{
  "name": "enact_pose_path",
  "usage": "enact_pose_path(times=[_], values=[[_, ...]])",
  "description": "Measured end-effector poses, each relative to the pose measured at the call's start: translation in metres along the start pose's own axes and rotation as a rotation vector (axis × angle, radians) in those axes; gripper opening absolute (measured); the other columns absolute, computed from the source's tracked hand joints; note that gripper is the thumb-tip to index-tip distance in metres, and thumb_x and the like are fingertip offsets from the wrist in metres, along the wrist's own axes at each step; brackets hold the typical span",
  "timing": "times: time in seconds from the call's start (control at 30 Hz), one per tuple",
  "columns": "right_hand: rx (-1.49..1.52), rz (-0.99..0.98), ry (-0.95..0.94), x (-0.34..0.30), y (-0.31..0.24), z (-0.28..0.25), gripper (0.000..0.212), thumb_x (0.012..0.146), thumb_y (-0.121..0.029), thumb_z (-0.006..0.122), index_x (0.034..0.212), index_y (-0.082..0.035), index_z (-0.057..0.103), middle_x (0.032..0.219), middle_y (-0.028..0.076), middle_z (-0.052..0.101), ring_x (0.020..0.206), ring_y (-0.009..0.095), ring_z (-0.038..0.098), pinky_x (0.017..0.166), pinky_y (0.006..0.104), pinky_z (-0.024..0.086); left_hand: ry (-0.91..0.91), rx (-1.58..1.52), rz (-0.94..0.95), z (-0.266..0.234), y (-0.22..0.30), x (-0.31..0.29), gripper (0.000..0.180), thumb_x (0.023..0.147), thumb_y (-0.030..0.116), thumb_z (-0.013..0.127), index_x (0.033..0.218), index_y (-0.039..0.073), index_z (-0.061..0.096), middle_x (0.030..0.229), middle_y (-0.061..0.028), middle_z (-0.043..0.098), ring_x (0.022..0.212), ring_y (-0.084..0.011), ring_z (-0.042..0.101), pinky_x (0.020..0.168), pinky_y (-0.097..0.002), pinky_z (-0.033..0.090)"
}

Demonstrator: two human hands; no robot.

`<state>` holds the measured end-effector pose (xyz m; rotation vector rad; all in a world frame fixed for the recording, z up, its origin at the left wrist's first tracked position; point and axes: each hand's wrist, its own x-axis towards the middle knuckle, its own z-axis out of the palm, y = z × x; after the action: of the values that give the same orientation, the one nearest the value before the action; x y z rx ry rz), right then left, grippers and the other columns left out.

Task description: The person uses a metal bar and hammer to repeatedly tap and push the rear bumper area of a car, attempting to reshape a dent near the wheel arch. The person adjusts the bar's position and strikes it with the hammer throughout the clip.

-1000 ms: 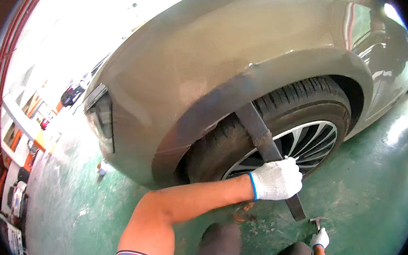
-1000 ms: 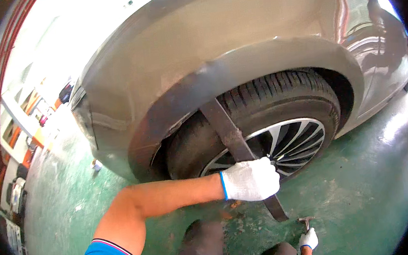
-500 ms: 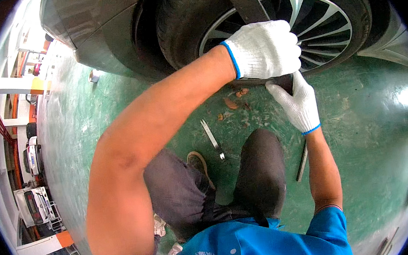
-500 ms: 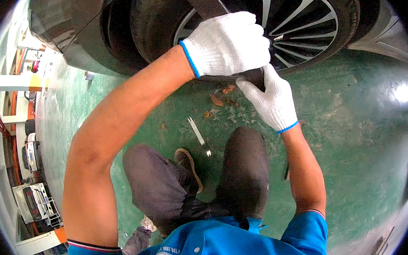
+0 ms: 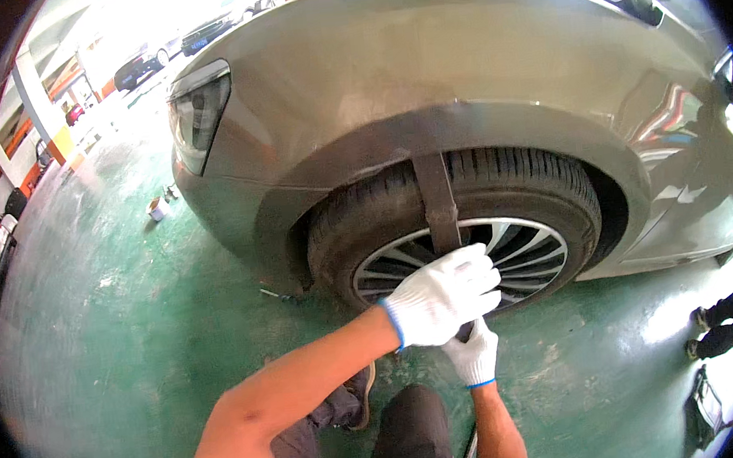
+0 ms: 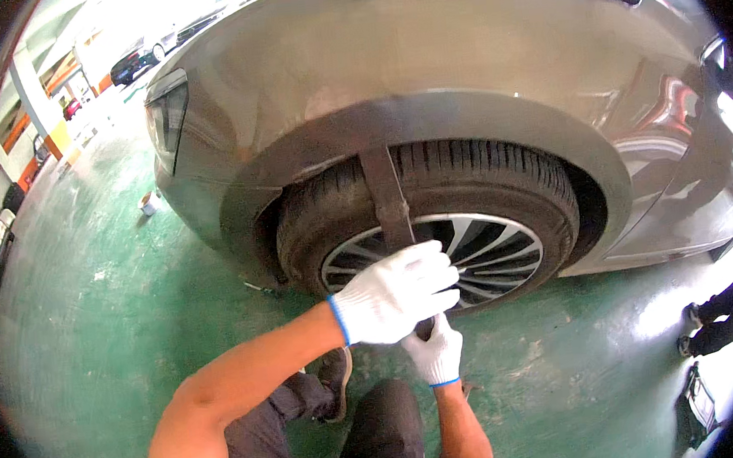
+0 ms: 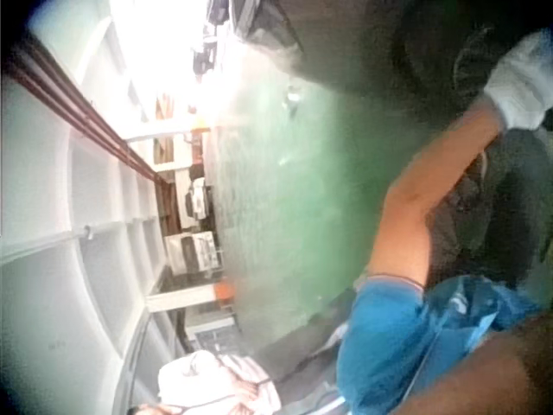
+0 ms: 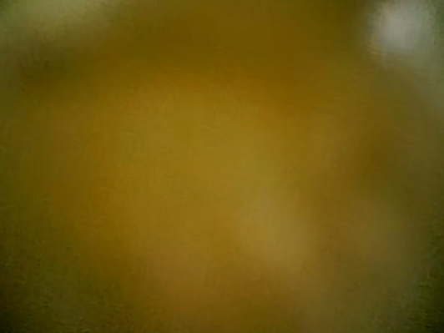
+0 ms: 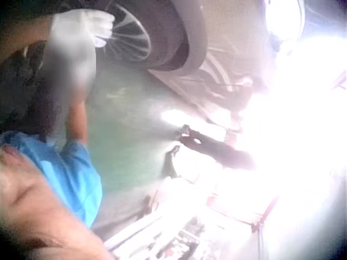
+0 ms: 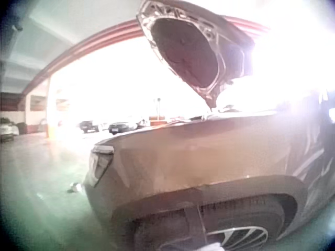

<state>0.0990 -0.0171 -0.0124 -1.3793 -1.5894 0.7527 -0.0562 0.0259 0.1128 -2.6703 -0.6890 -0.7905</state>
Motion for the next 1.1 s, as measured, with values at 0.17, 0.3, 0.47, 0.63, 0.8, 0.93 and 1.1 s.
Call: enact_pose_path(times=[0.17,0.3,0.47,0.63,0.8,0.93,1.1], values=[[-0.074,0.087,0.075,-0.003,-0.002,0.006,0.037,0.080,-0.028,0.084,0.102,-0.001,0.070,0.080,0.016,0.075,0.072,0.017,0.073,0.072,0.0323,0.057,0.693,0.157,-0.706,-0.033,-0.024,0.014,0.045,0.079,0.010,0.077,0.122,0.004,0.064,0.113,-0.0160,0.065,0.098,-0.0329,0.068,0.089,-0.0449,0.056],[-0.095,0.190,-0.021,-0.002,-0.012,0.003,0.038,0.080,-0.029,0.083,0.102,0.000,0.070,0.079,0.016,0.075,0.072,0.019,0.073,0.071,0.0337,0.057,0.785,-0.175,-1.135,-0.020,-0.031,0.037,0.051,0.082,0.027,0.082,0.120,-0.001,0.062,0.104,-0.0188,0.064,0.086,-0.0287,0.068,0.076,-0.0392,0.058],[-0.141,0.263,-0.088,-0.001,-0.020,-0.003,0.034,0.081,-0.029,0.080,0.095,0.001,0.072,0.080,0.014,0.075,0.074,0.016,0.072,0.071,0.0327,0.057,0.675,-0.101,-1.123,-0.016,-0.039,0.038,0.053,0.080,0.026,0.081,0.121,0.000,0.061,0.109,-0.0190,0.063,0.090,-0.0349,0.065,0.080,-0.0449,0.055],[-0.068,0.349,-0.152,-0.011,-0.031,-0.002,0.039,0.079,-0.033,0.080,0.096,0.001,0.071,0.083,0.014,0.075,0.078,0.018,0.073,0.075,0.0355,0.057,0.662,-0.055,-1.065,-0.018,-0.036,0.037,0.057,0.081,0.026,0.079,0.127,0.000,0.058,0.116,-0.0229,0.061,0.103,-0.0429,0.060,0.086,-0.0517,0.050],[-0.120,0.407,-0.202,-0.020,-0.041,-0.002,0.041,0.078,-0.037,0.081,0.094,0.000,0.071,0.086,0.014,0.076,0.082,0.019,0.073,0.077,0.0369,0.057,0.705,-0.043,-1.005,-0.009,-0.036,0.030,0.060,0.081,0.023,0.079,0.131,-0.001,0.056,0.116,-0.0232,0.060,0.103,-0.0429,0.060,0.085,-0.0519,0.050],[-0.070,0.467,-0.169,-0.032,-0.029,0.000,0.042,0.078,-0.037,0.082,0.093,0.000,0.070,0.085,0.015,0.075,0.081,0.020,0.074,0.076,0.0371,0.057,0.717,-0.084,-0.999,-0.009,-0.029,0.030,0.064,0.081,0.022,0.080,0.134,-0.002,0.054,0.120,-0.0246,0.060,0.107,-0.0438,0.059,0.088,-0.0523,0.050],[-0.133,0.389,-0.155,-0.030,-0.027,-0.003,0.043,0.077,-0.037,0.082,0.093,0.001,0.070,0.082,0.015,0.075,0.076,0.019,0.073,0.074,0.0367,0.057,0.697,-0.108,-0.998,-0.010,-0.030,0.029,0.064,0.081,0.021,0.080,0.134,-0.002,0.054,0.123,-0.0251,0.059,0.108,-0.0437,0.059,0.090,-0.0522,0.049]])
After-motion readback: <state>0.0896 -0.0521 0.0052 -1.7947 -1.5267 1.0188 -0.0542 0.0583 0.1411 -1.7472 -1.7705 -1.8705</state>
